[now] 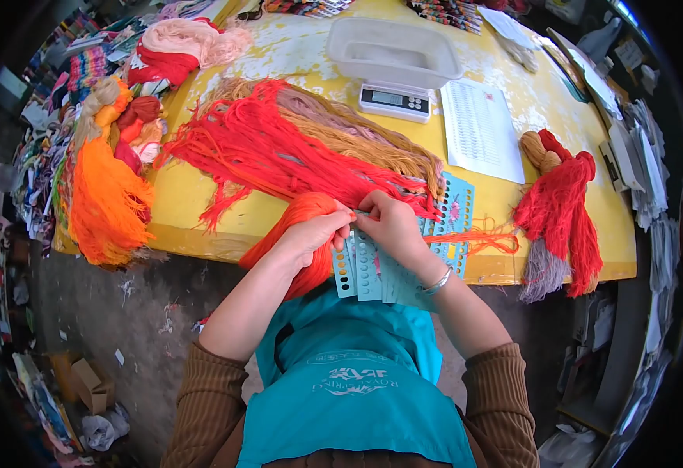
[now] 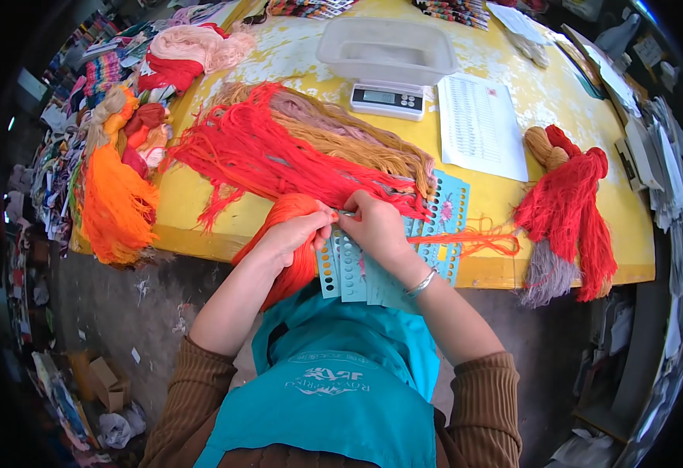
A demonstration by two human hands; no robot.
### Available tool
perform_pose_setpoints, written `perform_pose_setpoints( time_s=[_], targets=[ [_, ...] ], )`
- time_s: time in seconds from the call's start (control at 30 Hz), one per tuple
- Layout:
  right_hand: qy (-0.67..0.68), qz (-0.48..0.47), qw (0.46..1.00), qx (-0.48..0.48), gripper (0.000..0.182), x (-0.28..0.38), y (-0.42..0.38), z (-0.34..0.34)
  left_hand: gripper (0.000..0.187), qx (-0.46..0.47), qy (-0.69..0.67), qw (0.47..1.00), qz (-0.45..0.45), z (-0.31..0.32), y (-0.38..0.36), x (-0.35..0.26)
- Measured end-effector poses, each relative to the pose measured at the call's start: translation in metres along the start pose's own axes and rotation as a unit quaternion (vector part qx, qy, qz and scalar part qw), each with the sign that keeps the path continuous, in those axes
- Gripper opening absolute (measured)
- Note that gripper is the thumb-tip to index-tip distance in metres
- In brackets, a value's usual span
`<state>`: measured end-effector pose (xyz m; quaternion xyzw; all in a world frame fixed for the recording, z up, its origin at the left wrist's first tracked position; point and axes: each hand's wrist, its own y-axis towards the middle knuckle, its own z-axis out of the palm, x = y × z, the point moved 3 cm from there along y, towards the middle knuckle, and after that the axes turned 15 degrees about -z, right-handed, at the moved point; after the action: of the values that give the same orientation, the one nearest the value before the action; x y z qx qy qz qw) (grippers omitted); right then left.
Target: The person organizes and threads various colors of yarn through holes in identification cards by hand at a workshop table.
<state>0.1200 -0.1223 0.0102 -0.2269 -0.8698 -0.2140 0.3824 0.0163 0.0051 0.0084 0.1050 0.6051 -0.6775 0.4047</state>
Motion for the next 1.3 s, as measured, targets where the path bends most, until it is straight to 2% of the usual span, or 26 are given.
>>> perform_pose_setpoints(
  time_s=[0.07, 0.17, 0.2, 0.23, 0.33, 0.47, 0.63, 0.73, 0.87, 0.97, 1.13, 1.3],
  targets=[
    [-0.034, -0.029, 0.999, -0.017, 0.021, -0.001, 0.000, 0.002, 0.015, 0.031, 0.002, 1.000, 0.002, 0.003, 0.000, 0.004],
    [-0.021, -0.017, 0.999, -0.022, 0.027, -0.002, 0.002, 0.002, 0.023, 0.076, -0.004, 0.997, -0.008, 0.000, 0.000, 0.001],
    [0.024, 0.024, 0.999, -0.014, 0.031, -0.004, 0.005, 0.002, 0.027, 0.091, -0.013, 0.996, -0.021, -0.002, 0.001, 0.000],
    [0.069, 0.065, 0.995, -0.006, 0.035, -0.007, 0.006, 0.001, 0.033, 0.087, -0.026, 0.996, -0.019, -0.006, 0.004, 0.000],
    [0.095, 0.041, 0.995, -0.009, 0.041, -0.020, 0.007, 0.005, 0.035, 0.036, -0.032, 0.999, -0.016, -0.005, 0.010, 0.001],
    [0.110, 0.053, 0.992, 0.006, 0.042, -0.016, 0.006, -0.001, 0.037, 0.022, -0.037, 0.999, -0.012, 0.000, 0.005, -0.002],
    [0.082, 0.036, 0.994, 0.056, 0.028, -0.007, 0.003, -0.005, 0.039, -0.019, -0.025, 0.999, -0.007, -0.004, 0.006, -0.001],
    [0.135, 0.022, 0.989, 0.050, 0.026, -0.009, 0.001, -0.004, 0.041, -0.024, -0.026, 0.999, -0.014, -0.008, 0.007, -0.001],
    [0.117, 0.020, 0.991, 0.067, 0.026, -0.010, 0.001, -0.003, 0.040, -0.028, -0.014, 0.999, -0.035, -0.006, 0.007, 0.001],
    [0.113, 0.023, 0.991, 0.065, 0.026, -0.012, 0.001, -0.003, 0.037, -0.033, 0.029, 0.999, -0.006, -0.008, 0.012, 0.004],
    [0.139, 0.020, 0.989, 0.035, 0.021, -0.022, 0.001, 0.004, 0.031, -0.023, -0.041, 0.999, -0.027, -0.011, 0.011, 0.007],
    [0.147, 0.027, 0.987, 0.057, 0.016, -0.018, 0.001, 0.003, 0.031, -0.007, -0.030, 0.999, -0.029, -0.013, 0.008, 0.006]
  ],
)
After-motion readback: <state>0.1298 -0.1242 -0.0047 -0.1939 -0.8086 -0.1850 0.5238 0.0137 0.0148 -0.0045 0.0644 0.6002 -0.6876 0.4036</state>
